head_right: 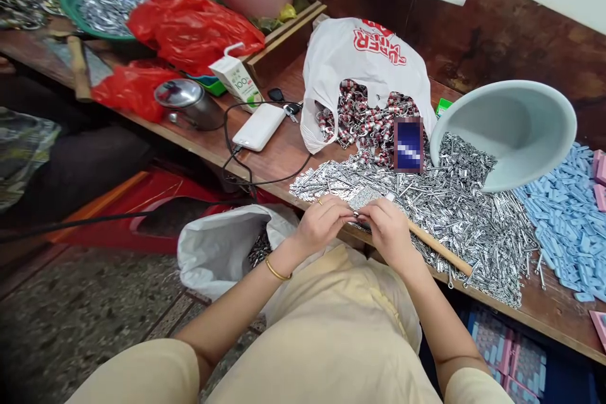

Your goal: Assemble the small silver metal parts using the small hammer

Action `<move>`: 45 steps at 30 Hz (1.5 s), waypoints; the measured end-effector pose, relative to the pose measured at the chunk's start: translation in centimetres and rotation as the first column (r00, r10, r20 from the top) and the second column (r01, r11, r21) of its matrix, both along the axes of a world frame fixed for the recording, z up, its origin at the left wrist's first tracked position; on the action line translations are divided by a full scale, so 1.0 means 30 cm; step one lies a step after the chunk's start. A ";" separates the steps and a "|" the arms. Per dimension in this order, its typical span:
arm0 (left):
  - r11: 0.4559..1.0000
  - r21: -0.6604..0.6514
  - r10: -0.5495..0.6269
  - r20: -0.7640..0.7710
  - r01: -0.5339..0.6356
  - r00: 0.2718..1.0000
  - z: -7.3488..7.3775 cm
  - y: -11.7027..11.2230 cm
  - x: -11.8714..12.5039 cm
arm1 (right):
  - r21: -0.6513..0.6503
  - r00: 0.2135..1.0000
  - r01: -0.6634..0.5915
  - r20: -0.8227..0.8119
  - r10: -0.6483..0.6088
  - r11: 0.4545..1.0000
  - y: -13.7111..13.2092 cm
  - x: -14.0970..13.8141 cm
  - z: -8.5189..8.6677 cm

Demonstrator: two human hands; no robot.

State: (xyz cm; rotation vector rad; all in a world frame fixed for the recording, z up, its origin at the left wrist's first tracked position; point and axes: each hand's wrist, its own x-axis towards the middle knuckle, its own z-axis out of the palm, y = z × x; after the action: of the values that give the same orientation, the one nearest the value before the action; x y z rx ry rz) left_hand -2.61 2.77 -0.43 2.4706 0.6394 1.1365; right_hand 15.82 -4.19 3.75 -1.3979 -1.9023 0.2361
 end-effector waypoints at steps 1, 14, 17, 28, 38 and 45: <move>1.000 0.020 -0.008 0.024 0.008 1.000 0.003 -0.001 0.000 | 0.005 1.000 -0.003 0.015 0.003 1.000 -0.003 0.001 0.003; 0.999 0.051 -0.001 0.157 -0.007 0.988 0.059 -0.030 0.005 | 0.096 0.999 -0.031 0.040 0.028 0.995 -0.027 0.011 0.022; 1.000 -0.028 0.009 0.227 -0.002 0.974 0.060 -0.048 0.012 | 0.008 0.996 0.004 -0.094 -0.003 1.000 -0.038 0.008 0.007; 0.997 -0.054 -0.039 0.134 0.047 0.990 0.059 -0.048 -0.013 | -0.184 0.936 0.008 -0.345 -0.072 0.983 -0.061 0.008 -0.010; 0.951 0.189 -0.272 0.129 0.246 0.954 0.081 -0.030 -0.040 | -0.255 0.872 -0.082 -0.486 -0.054 0.964 -0.100 0.012 0.004; 0.928 0.111 -0.369 0.123 0.356 0.921 0.072 -0.012 -0.028 | -0.252 0.830 -0.042 -0.547 -0.106 0.967 -0.137 0.016 -0.025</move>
State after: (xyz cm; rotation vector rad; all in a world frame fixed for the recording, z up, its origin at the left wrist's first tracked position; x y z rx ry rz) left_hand -3.46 2.43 1.73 2.4140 0.0822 1.1933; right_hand 16.30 -8.29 3.00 -1.3311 -1.3874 0.8083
